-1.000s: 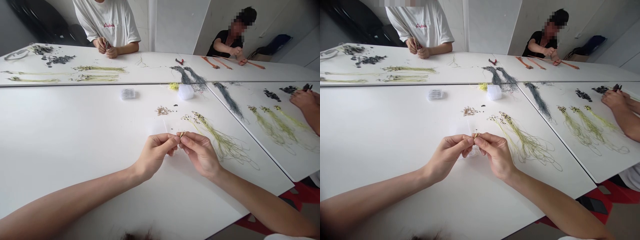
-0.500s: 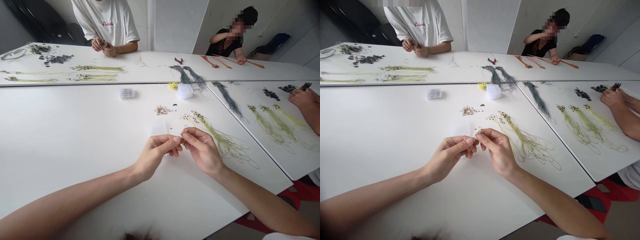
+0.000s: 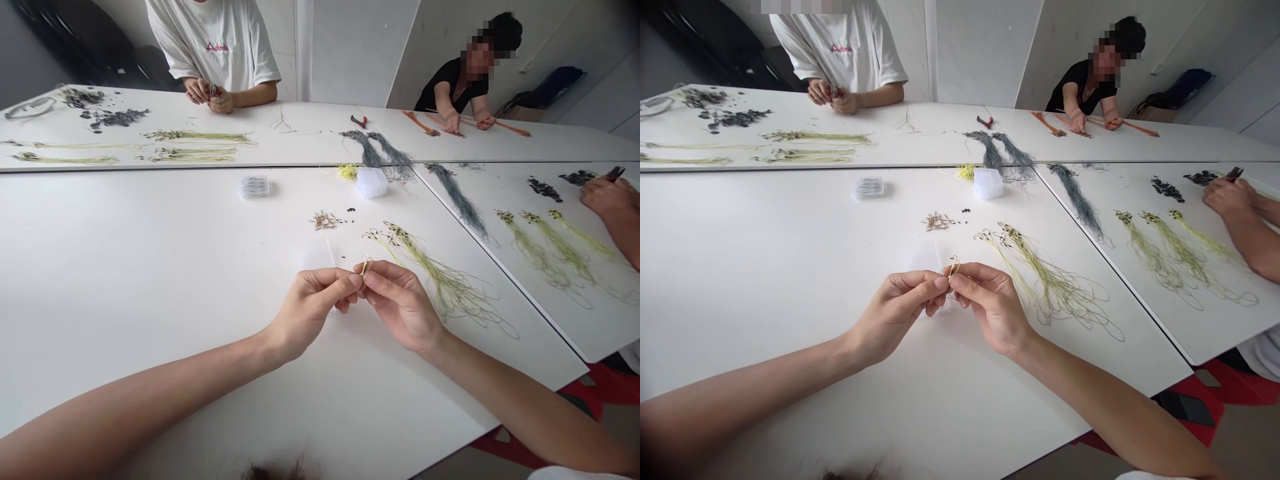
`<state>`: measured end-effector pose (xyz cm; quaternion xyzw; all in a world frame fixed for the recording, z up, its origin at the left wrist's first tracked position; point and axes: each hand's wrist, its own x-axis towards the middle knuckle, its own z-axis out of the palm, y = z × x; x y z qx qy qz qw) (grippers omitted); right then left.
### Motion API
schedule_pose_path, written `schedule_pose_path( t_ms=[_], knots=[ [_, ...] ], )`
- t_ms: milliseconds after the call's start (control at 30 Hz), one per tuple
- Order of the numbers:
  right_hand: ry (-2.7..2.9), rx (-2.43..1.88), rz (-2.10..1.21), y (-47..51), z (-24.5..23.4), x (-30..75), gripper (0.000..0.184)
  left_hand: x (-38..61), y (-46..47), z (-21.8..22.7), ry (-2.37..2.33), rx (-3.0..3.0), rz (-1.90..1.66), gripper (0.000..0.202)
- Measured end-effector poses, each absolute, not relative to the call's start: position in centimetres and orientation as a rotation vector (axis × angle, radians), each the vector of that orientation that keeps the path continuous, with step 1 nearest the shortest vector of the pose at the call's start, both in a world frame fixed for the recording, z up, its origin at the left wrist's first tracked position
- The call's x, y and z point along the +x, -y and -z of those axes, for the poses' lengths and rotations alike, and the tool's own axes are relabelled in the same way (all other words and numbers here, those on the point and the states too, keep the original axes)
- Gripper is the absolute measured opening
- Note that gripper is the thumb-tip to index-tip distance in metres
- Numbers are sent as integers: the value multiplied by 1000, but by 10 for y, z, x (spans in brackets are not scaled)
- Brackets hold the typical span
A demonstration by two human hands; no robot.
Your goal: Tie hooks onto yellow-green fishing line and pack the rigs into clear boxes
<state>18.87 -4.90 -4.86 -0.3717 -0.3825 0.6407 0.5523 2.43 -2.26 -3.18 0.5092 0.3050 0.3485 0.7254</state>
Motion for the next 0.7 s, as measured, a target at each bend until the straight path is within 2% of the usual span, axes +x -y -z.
schedule_pose_path(
  t_ms=[500,700],
  knots=[
    [933,-840,-1470,43,41,194,5,23,22,33,-633,1080,-690,28],
    [934,-831,-1477,40,37,202,4,16,18,33,-687,1155,-607,21]
  ],
)
